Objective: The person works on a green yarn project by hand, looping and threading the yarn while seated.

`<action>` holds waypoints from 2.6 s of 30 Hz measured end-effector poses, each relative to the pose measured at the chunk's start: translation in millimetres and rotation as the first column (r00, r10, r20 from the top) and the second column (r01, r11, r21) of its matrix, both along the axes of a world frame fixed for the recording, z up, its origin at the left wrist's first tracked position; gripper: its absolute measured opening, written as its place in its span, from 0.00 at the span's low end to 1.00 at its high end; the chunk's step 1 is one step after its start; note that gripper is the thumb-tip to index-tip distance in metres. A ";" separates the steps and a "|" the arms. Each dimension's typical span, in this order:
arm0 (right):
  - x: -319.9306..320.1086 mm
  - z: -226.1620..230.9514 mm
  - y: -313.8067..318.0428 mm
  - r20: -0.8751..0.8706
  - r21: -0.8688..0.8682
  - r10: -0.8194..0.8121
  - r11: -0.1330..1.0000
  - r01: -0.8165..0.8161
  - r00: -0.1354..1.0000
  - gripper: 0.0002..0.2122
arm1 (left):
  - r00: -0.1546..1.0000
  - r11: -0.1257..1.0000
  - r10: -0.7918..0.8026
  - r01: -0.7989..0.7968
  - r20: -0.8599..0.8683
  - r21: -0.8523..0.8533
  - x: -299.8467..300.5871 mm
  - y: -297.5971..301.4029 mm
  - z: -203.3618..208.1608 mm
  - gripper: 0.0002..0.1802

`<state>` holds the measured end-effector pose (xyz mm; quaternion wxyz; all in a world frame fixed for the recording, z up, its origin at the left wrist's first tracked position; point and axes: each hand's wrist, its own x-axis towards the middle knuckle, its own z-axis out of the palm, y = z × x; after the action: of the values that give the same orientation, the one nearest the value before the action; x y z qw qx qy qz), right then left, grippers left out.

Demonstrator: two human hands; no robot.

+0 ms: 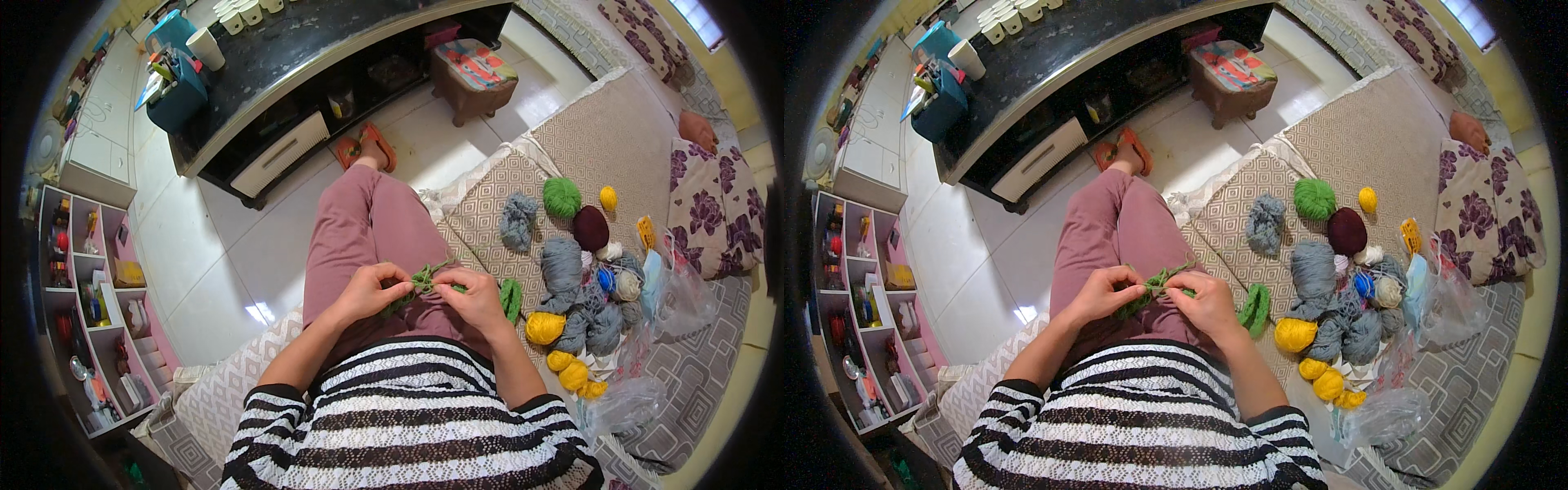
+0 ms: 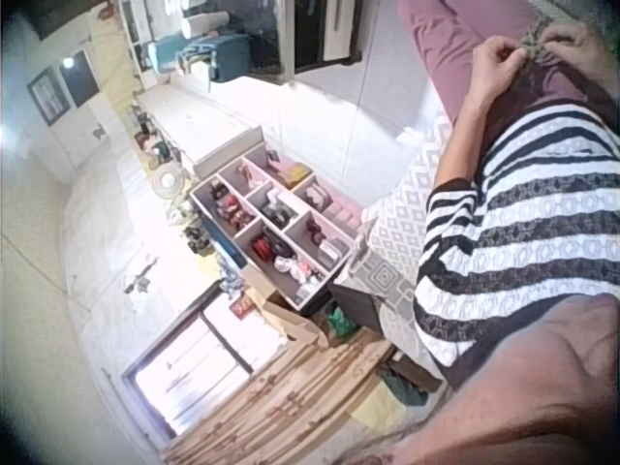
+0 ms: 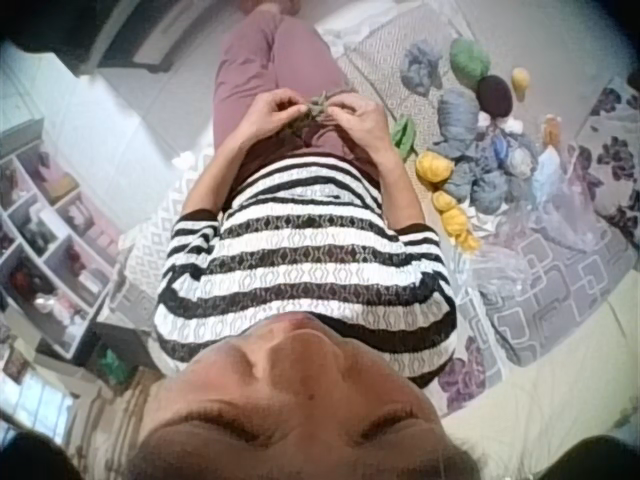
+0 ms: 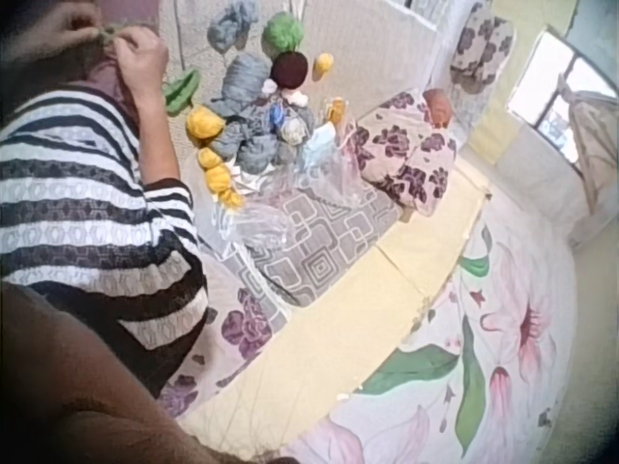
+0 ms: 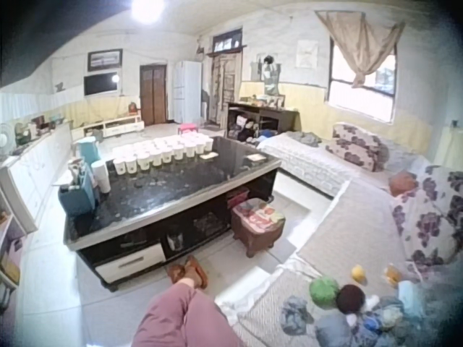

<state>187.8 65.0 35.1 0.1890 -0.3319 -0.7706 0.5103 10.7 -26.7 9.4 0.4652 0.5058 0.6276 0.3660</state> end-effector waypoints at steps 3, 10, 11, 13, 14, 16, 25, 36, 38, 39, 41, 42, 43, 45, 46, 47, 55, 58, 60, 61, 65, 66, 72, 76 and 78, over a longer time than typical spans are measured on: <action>0.4 -2.2 0.4 -0.022 0.014 -0.044 0.999 0.044 0.999 0.05 | 0.886 0.984 0.149 -0.089 0.439 -0.153 2.0 -3.9 -10.0 0.07; 2.2 -6.6 -1.0 0.040 -0.091 -0.053 0.994 0.057 0.998 0.06 | 0.667 0.955 0.290 -0.148 0.687 -0.259 8.9 -6.3 -18.0 0.06; 2.2 -6.3 -1.2 0.061 -0.102 -0.043 0.994 0.049 0.997 0.06 | 0.630 0.947 0.317 -0.176 0.709 -0.268 9.5 -6.3 -19.9 0.06; 3.4 -8.3 -1.7 0.082 -0.111 -0.025 0.993 0.034 0.996 0.06 | 0.532 0.942 0.334 -0.163 0.778 -0.293 8.5 -7.0 -17.4 0.05; 3.8 -9.3 -2.0 0.103 -0.121 -0.006 0.992 0.019 0.995 0.06 | 0.426 0.937 0.350 -0.146 0.834 -0.318 8.1 -7.3 -15.6 0.05; 4.2 -10.6 -3.2 0.105 -0.124 0.003 0.992 0.010 0.994 0.06 | 0.395 0.931 0.366 -0.159 0.843 -0.330 10.7 -6.2 -13.6 0.05; 1.6 -17.2 -3.3 0.047 -0.154 -0.043 0.987 0.049 0.998 0.09 | 0.475 0.936 0.351 -0.165 0.807 -0.311 11.5 -4.4 -15.4 0.06; -19.1 -26.0 -7.1 -0.011 -0.260 -0.037 0.965 0.033 0.999 0.09 | 0.598 0.945 0.313 -0.117 0.738 -0.305 16.2 -3.4 -9.8 0.06; -19.1 -26.8 -7.2 -0.027 -0.253 -0.060 0.966 0.052 0.998 0.08 | 0.596 0.941 0.325 -0.125 0.734 -0.315 15.0 -3.8 -11.5 0.07; -19.5 -23.7 -7.5 -0.026 -0.253 -0.060 0.966 0.052 0.998 0.08 | 0.596 0.941 0.325 -0.125 0.735 -0.315 15.3 -3.7 -11.6 0.07; -20.4 -15.2 -9.1 0.015 -0.173 -0.019 0.985 0.021 1.000 0.07 | 0.590 0.942 0.323 -0.123 0.740 -0.313 16.5 -4.3 -12.5 0.07; -20.8 -15.9 -9.9 0.017 -0.174 -0.019 0.985 0.021 1.000 0.07 | 0.589 0.941 0.324 -0.123 0.740 -0.315 17.2 -4.3 -12.8 0.07; -21.1 -16.7 -10.5 0.038 -0.184 -0.018 0.983 0.025 0.999 0.06 | 0.597 0.945 0.313 -0.119 0.739 -0.305 17.8 -3.8 -12.6 0.07; -20.4 -21.3 -11.3 0.061 -0.195 -0.018 0.980 0.030 0.998 0.06 | 0.604 0.949 0.303 -0.115 0.737 -0.295 18.3 -3.3 -12.5 0.07; -19.9 -26.9 -11.6 -0.021 -0.237 -0.041 0.971 0.035 0.999 0.06 | 0.608 0.946 0.309 -0.117 0.731 -0.302 18.1 -3.2 -12.5 0.07; -19.5 -30.1 -11.5 -0.102 -0.279 -0.067 0.960 0.036 0.993 0.06 | 0.612 0.944 0.315 -0.119 0.725 -0.309 18.0 -3.3 -12.6 0.07; -17.3 -30.8 -9.9 -0.057 -0.332 -0.135 0.937 0.108 0.989 0.05 | 0.634 0.931 0.326 -0.086 0.702 -0.354 18.5 -5.4 -15.7 0.07; -16.7 -32.1 -9.7 -0.064 -0.355 -0.151 0.927 0.118 0.986 0.05 | 0.692 0.924 0.307 -0.054 0.653 -0.378 19.3 -4.5 -12.0 0.07; -16.9 -32.7 -9.5 -0.069 -0.350 -0.158 0.928 0.124 0.985 0.05 | 0.709 0.921 0.300 -0.040 0.639 -0.388 19.4 -4.0 -11.8 0.07; -16.7 -33.6 -9.4 -0.090 -0.316 -0.172 0.939 0.136 0.981 0.05 | 0.707 0.921 0.301 -0.042 0.640 -0.387 19.2 -3.7 -12.3 0.07; -15.3 -38.6 -9.0 -0.085 -0.208 -0.188 0.964 0.168 0.978 0.04 | 0.735 0.928 0.258 -0.008 0.627 -0.372 16.6 -2.8 -12.2 0.07; -15.1 -39.6 -8.7 -0.084 -0.208 -0.189 0.964 0.168 0.978 0.04 | 0.735 0.928 0.258 -0.008 0.627 -0.372 16.5 -3.2 -12.7 0.07; -17.8 -33.3 -5.6 0.003 -0.266 -0.110 0.958 0.107 0.994 0.06 | 0.679 0.907 0.356 -0.085 0.642 -0.413 19.2 -4.2 -11.3 0.07; -19.8 -33.6 -8.5 -0.081 -0.327 -0.144 0.939 0.110 0.986 0.07 | 0.633 0.913 0.368 -0.108 0.681 -0.394 20.4 -3.6 -14.5 0.06; -20.0 -31.5 -9.3 -0.103 -0.270 -0.152 0.956 0.119 0.983 0.07 | 0.623 0.917 0.367 -0.118 0.691 -0.382 20.6 -4.5 -18.8 0.06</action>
<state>167.8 55.7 3.5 0.2249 -0.3740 -0.6586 0.6130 31.3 -31.2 -9.4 0.6984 0.1421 0.4901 0.5018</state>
